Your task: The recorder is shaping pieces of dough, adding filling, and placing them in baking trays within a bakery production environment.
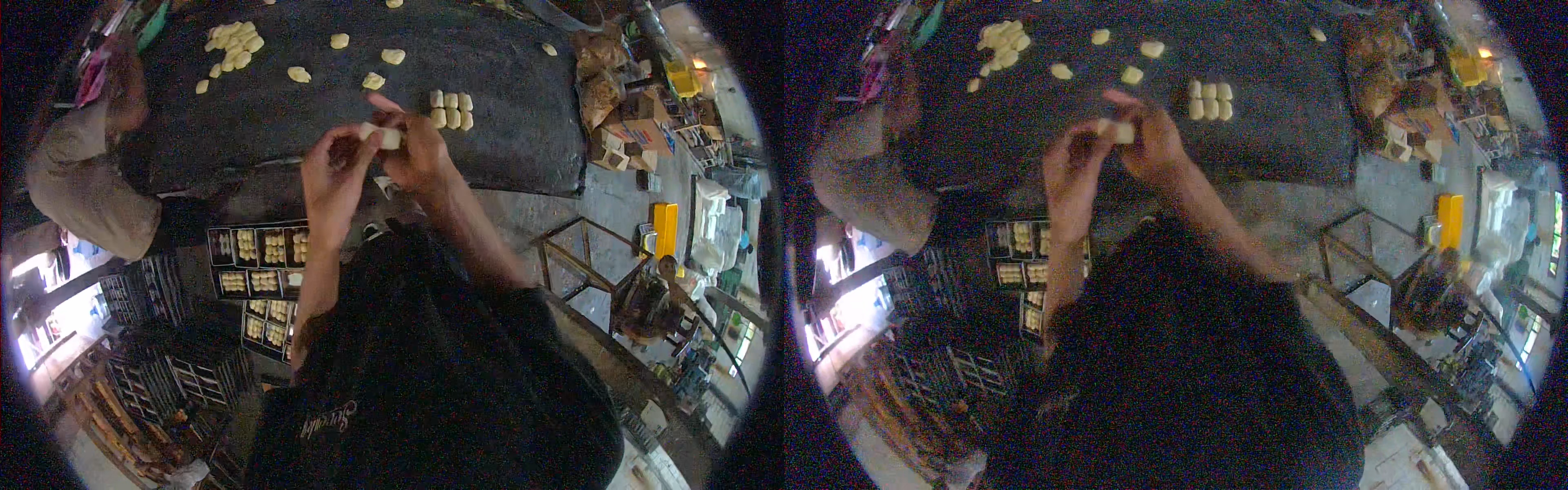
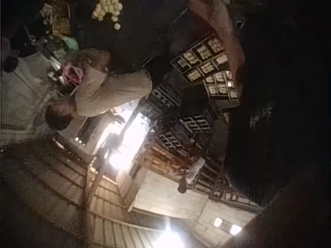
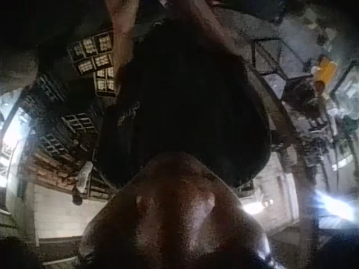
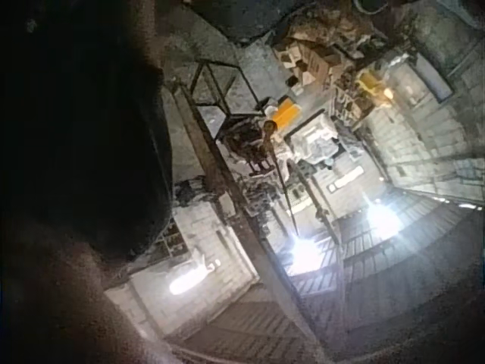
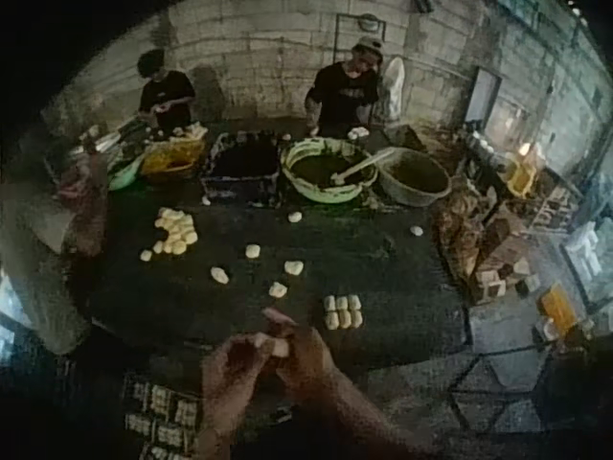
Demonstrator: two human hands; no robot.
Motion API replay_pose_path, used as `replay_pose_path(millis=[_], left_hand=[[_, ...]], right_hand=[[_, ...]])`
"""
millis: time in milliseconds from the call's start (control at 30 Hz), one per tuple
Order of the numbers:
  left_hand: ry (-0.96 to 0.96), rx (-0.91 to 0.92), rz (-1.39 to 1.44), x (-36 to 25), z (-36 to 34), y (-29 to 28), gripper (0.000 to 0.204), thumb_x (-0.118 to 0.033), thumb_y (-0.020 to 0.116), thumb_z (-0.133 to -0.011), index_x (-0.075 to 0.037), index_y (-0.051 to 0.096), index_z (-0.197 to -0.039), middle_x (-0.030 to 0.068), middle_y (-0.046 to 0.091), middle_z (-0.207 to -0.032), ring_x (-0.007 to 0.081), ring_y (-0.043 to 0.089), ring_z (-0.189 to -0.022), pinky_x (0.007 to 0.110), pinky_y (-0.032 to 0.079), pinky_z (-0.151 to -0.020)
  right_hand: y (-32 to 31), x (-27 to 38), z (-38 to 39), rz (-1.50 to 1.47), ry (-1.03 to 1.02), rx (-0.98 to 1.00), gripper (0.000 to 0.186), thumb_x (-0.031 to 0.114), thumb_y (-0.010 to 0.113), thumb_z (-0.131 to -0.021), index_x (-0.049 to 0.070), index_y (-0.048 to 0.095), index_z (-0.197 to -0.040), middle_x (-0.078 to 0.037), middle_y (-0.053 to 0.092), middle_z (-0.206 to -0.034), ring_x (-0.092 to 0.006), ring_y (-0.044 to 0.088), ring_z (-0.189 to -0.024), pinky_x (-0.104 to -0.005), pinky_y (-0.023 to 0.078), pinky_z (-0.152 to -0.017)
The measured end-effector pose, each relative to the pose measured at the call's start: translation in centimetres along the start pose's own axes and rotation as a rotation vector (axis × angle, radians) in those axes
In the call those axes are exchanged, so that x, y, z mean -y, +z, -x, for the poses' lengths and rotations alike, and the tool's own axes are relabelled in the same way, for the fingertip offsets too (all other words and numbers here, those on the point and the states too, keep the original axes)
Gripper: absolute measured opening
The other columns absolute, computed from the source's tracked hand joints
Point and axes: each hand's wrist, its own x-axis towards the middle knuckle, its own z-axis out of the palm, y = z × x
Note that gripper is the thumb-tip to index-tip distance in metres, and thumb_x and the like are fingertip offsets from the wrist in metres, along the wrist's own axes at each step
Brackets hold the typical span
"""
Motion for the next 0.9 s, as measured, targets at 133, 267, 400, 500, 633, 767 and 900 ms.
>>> replay_pose_path(millis=[133,267,400,500,633,767,900], left_hand=[[-0.091,0.077,-0.153,3.6,-5.2,3.2,0.028,-0.018,0.072,-0.087,0.002,0.068,-0.106,0.0111,0.071,-0.096,0.0115,0.065,-0.084,0.025,0.052,-0.075],[-0.239,0.11,0.319,5.6,-10.3,7.0,0.033,-0.025,0.069,-0.089,0.001,0.067,-0.11,0.0097,0.07,-0.099,0.0135,0.066,-0.088,0.028,0.053,-0.076],[-0.39,0.089,0.005,6.6,-15.4,10.1,0.037,-0.03,0.065,-0.092,0.001,0.064,-0.113,0.0111,0.069,-0.105,0.016,0.066,-0.093,0.03,0.054,-0.079],[-0.391,0.116,-0.132,9.8,-18.8,9.9,0.04,-0.032,0.06,-0.095,0.0,0.06,-0.119,0.0129,0.067,-0.113,0.0184,0.067,-0.096,0.031,0.055,-0.081],[-0.579,0.041,0.04,11.3,-20.6,7.8,0.032,-0.026,0.056,-0.098,-0.001,0.06,-0.118,0.0118,0.068,-0.111,0.018,0.066,-0.096,0.03,0.054,-0.083],[-0.586,0.028,-0.039,13.7,-20.2,3.6,0.03,-0.023,0.058,-0.097,-0.001,0.061,-0.117,0.0119,0.068,-0.109,0.0181,0.066,-0.098,0.029,0.052,-0.085],[-0.536,0.135,-0.083,13.9,-20.3,2.5,0.027,-0.018,0.059,-0.096,-0.002,0.061,-0.118,0.0109,0.068,-0.11,0.0175,0.064,-0.102,0.03,0.051,-0.088]], right_hand=[[-3.3,-1.3,-2.1,-0.271,0.538,0.134,0.033,0.005,0.063,-0.085,0.0,0.056,-0.117,-0.005,0.056,-0.122,-0.0134,0.056,-0.109,-0.0279,0.047,-0.089],[-6.7,-0.9,-4.8,-0.502,0.714,-0.421,0.036,0.008,0.062,-0.092,0.0,0.054,-0.126,-0.01,0.058,-0.123,-0.017,0.058,-0.109,-0.027,0.048,-0.088],[-14.1,-5.6,-8.2,0.03,0.489,-0.128,0.029,0.008,0.066,-0.089,-0.002,0.061,-0.116,-0.013,0.066,-0.112,-0.018,0.064,-0.101,-0.0302,0.053,-0.084],[-17.9,-12.0,-10.9,0.069,0.611,0.101,0.025,0.01,0.069,-0.087,-0.003,0.066,-0.108,-0.013,0.069,-0.105,-0.0182,0.067,-0.096,-0.0318,0.054,-0.083],[-18.6,-19.0,-10.2,0.268,0.782,0.608,0.023,0.012,0.069,-0.087,0.0,0.068,-0.107,-0.013,0.07,-0.104,-0.0177,0.068,-0.094,-0.0318,0.055,-0.082],[-17.4,-19.5,-10.7,0.107,0.897,0.708,0.021,0.013,0.068,-0.087,0.003,0.07,-0.106,-0.01,0.071,-0.104,-0.0168,0.068,-0.094,-0.0319,0.055,-0.081],[-17.4,-20.4,-14.6,0.343,0.585,0.702,0.02,0.011,0.067,-0.087,0.009,0.071,-0.107,-0.008,0.07,-0.105,-0.0183,0.068,-0.092,-0.0329,0.055,-0.079]])
